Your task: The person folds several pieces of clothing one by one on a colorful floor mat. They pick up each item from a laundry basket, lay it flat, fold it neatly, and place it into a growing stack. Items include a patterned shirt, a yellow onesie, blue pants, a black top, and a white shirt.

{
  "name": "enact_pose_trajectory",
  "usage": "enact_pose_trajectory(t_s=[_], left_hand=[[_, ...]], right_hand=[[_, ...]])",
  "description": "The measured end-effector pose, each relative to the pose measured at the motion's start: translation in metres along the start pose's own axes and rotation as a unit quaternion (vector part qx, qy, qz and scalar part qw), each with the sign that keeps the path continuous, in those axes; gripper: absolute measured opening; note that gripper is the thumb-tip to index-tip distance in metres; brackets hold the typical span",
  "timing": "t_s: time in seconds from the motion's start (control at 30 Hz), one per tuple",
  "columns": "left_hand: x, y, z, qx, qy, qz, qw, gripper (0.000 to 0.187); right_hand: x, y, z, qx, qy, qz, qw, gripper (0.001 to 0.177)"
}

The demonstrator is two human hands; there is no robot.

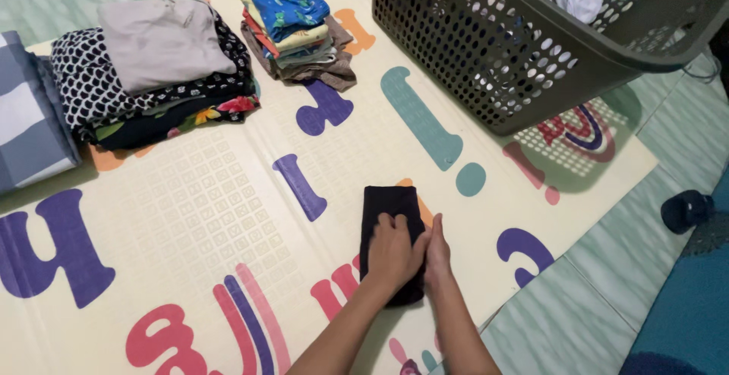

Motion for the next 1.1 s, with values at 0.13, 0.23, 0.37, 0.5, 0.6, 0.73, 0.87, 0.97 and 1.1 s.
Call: enact_pose_trajectory(t_s=[0.13,0.23,0.37,0.5,0.6,0.73,0.87,0.97,1.1], left_hand=[[0.005,0.0,-0.041,-0.044,-0.041,0.107,0.993,0.071],[0.0,0.017,-0.083,0.057,-0.18,0.017,0.982,0.073],[-0.001,0.026,-0.1,0.199,-0.232,-0.102,0.947,0.062],[-0.002,-0.008,-0.097,0.345,-0.193,-0.12,0.91,0.057],[-0.009,-0.05,-0.113,0.504,-0.244,-0.108,0.821,0.059],[-0.014,-0.136,-0.171,0.535,-0.313,-0.052,0.783,0.065],[-0.022,-0.258,-0.245,0.542,-0.323,0.021,0.776,0.076],[-0.052,-0.389,-0.289,0.477,-0.146,0.131,0.857,0.068],[-0.086,-0.536,-0.362,0.369,-0.088,0.262,0.888,0.068]], right_hand=[[-0.003,-0.014,-0.004,0.257,-0.2,0.065,0.943,0.055],[0.003,-0.007,-0.003,0.387,-0.223,0.103,0.889,0.05],[0.012,0.001,0.006,0.154,-0.016,0.003,0.988,0.045],[0.037,0.029,0.002,0.002,0.041,-0.135,0.99,0.046],[0.057,0.071,0.002,0.011,0.069,-0.193,0.979,0.052],[0.069,0.179,0.008,0.127,0.097,-0.294,0.942,0.064],[0.06,0.34,0.024,0.236,0.054,-0.381,0.892,0.063],[0.06,0.484,0.043,0.235,-0.006,-0.458,0.857,0.061],[0.062,0.657,0.076,0.121,-0.095,-0.549,0.822,0.057]])
Point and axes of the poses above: each hand's wrist, its own x-axis away from the middle knuckle, its own y-axis out of the palm, z = x × y, the point moved 5 cm from there along -x, towards the middle knuckle, and after that the axes turned 2 degrees about x, right-handed, at the moved point
